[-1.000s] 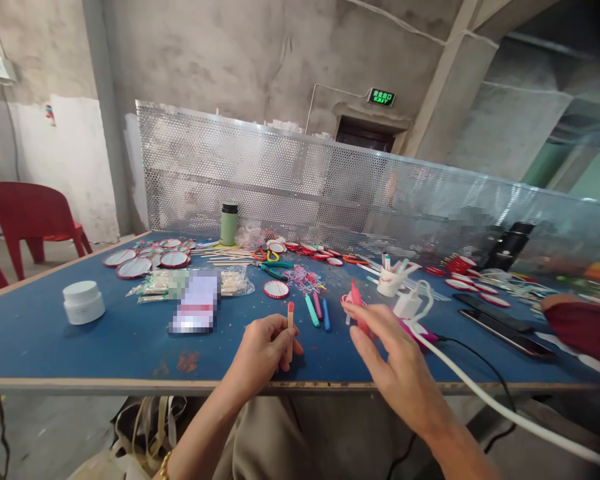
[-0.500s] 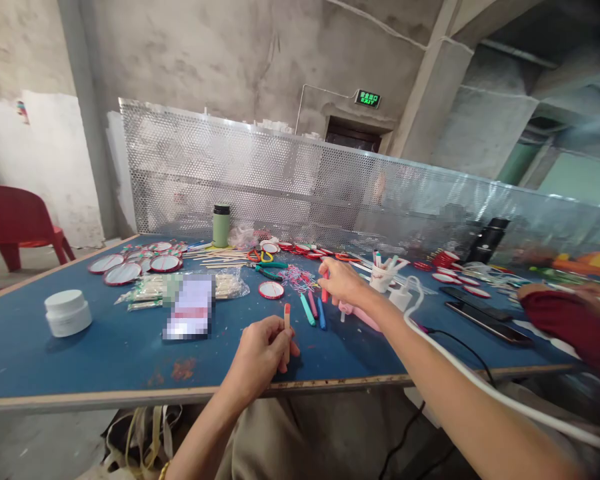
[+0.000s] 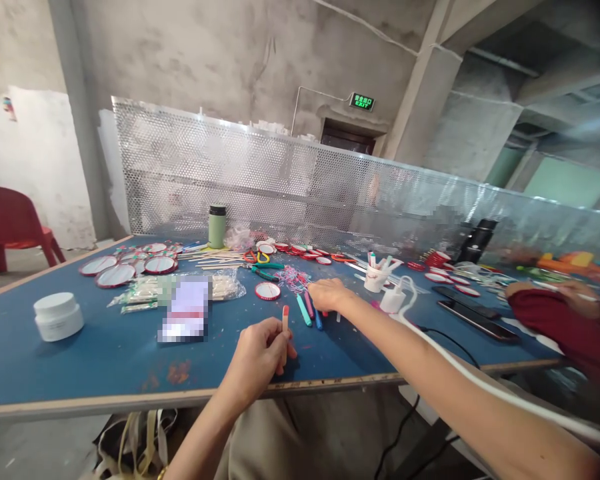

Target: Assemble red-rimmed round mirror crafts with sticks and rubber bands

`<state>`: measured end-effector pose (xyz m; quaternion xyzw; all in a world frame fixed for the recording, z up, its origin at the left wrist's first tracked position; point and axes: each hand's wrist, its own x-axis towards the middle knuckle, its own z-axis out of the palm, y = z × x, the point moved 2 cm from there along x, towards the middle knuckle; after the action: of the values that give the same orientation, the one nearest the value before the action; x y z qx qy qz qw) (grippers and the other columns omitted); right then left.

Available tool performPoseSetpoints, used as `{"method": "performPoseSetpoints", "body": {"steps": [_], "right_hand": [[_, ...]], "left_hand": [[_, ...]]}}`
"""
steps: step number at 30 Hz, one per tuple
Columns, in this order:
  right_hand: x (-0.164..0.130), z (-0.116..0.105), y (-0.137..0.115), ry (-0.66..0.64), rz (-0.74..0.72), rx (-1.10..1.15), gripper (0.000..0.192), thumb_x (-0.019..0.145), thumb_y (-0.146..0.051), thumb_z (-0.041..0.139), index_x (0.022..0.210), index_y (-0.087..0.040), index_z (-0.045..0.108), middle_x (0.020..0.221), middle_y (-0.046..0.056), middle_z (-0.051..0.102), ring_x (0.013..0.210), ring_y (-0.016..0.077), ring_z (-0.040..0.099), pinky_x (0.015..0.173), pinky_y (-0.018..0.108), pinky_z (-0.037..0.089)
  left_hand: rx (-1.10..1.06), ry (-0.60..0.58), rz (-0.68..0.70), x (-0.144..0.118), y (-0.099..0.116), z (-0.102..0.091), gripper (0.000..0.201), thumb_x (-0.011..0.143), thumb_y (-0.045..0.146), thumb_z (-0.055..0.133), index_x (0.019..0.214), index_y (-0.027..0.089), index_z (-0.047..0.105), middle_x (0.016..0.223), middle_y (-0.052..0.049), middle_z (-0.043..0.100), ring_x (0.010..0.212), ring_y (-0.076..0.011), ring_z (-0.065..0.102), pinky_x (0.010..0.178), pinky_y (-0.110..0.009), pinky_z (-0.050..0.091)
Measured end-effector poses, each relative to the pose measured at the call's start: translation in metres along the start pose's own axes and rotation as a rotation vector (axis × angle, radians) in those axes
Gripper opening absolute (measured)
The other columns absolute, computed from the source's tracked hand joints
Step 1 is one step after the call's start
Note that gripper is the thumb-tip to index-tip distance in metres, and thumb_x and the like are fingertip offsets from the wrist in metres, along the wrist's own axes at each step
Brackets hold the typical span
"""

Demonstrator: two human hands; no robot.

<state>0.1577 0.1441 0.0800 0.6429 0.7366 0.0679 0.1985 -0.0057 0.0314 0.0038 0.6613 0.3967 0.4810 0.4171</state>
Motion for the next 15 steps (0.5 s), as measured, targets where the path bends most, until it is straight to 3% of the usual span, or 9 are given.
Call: {"method": "performPoseSetpoints", "body": {"steps": [5, 11, 15], "right_hand": [[0.002, 0.004, 0.000, 0.045, -0.025, 0.024, 0.033, 0.095, -0.035, 0.061, 0.124, -0.018, 0.059, 0.125, 0.009, 0.061, 0.105, 0.0217, 0.064, 0.088, 0.042, 0.055], [-0.003, -0.007, -0.003, 0.252, -0.048, 0.078, 0.034, 0.095, -0.036, 0.061, 0.123, -0.016, 0.059, 0.124, 0.009, 0.062, 0.106, 0.0222, 0.063, 0.090, 0.044, 0.054], [-0.016, -0.004, -0.021, 0.319, -0.102, 0.145, 0.018, 0.093, -0.029, 0.062, 0.102, -0.014, 0.068, 0.109, 0.010, 0.070, 0.104, 0.0239, 0.067, 0.091, 0.042, 0.051]], "left_hand": [[-0.006, 0.004, -0.008, 0.000, 0.000, 0.000, 0.024, 0.087, 0.033, 0.049, 0.071, 0.018, 0.060, 0.056, 0.001, 0.063, 0.043, -0.0105, 0.051, 0.048, -0.021, 0.039], [-0.019, 0.007, -0.004, 0.000, -0.001, -0.001, 0.021, 0.087, 0.029, 0.047, 0.077, 0.018, 0.061, 0.064, 0.000, 0.069, 0.044, -0.0105, 0.053, 0.049, -0.021, 0.041], [-0.015, 0.022, -0.006, 0.000, -0.001, -0.001, 0.024, 0.088, 0.031, 0.047, 0.075, 0.018, 0.061, 0.059, 0.000, 0.066, 0.044, -0.0107, 0.053, 0.049, -0.021, 0.040]]}}
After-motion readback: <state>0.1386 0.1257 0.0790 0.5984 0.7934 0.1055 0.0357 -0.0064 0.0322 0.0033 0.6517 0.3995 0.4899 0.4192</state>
